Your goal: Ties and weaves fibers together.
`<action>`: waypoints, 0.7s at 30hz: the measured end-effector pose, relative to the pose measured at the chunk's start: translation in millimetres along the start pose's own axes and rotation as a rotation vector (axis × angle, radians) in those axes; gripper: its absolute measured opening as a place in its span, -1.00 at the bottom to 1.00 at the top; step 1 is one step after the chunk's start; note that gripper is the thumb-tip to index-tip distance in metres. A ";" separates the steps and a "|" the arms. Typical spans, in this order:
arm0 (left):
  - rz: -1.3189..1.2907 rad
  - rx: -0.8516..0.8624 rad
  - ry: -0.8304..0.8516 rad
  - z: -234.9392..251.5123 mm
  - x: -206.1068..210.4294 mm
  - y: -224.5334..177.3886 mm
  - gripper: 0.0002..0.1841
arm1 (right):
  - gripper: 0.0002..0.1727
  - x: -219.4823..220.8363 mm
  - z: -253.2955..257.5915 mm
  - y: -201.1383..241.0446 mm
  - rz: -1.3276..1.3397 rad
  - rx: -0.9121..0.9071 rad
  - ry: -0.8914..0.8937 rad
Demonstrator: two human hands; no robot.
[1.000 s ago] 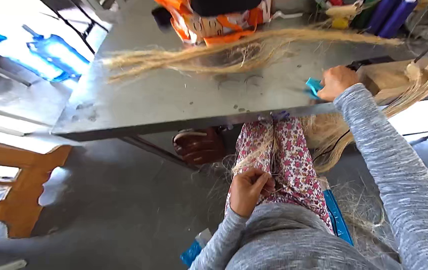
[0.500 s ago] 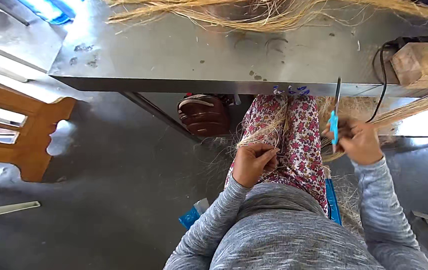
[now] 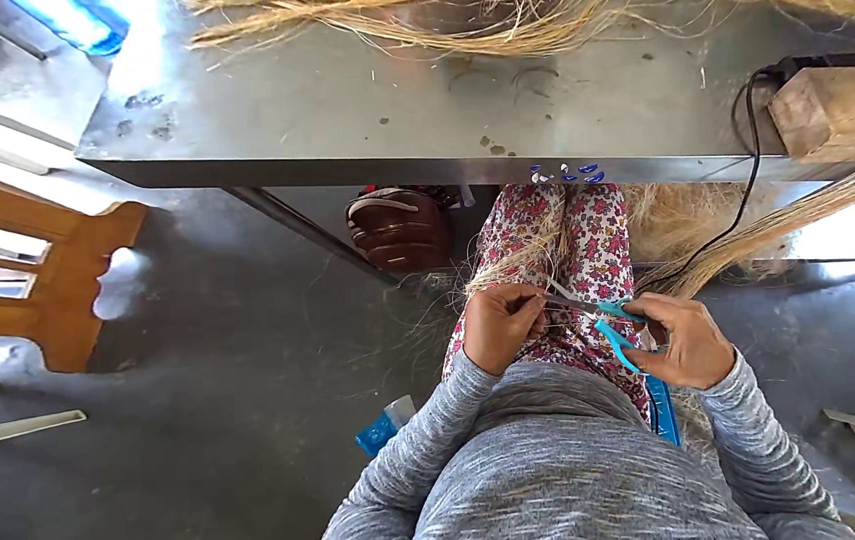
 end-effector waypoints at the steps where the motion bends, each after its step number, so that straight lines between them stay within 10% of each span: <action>1: 0.020 0.011 0.001 -0.1 0.8 0.2 -0.90 | -0.33 1.0 0.1 1.3 -0.016 0.001 -0.004; 21: 0.155 0.109 0.006 1.4 4.5 2.6 -0.90 | -0.76 9.5 1.7 -9.7 0.230 0.030 -0.116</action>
Point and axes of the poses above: each hand's wrist, its own z-axis towards the middle knuckle, its own x-axis out of the palm, y = z × x, the point moved 1 cm from there along z, towards the middle knuckle, and after that the axes turned 11 degrees about -z, right-handed, at the moved point
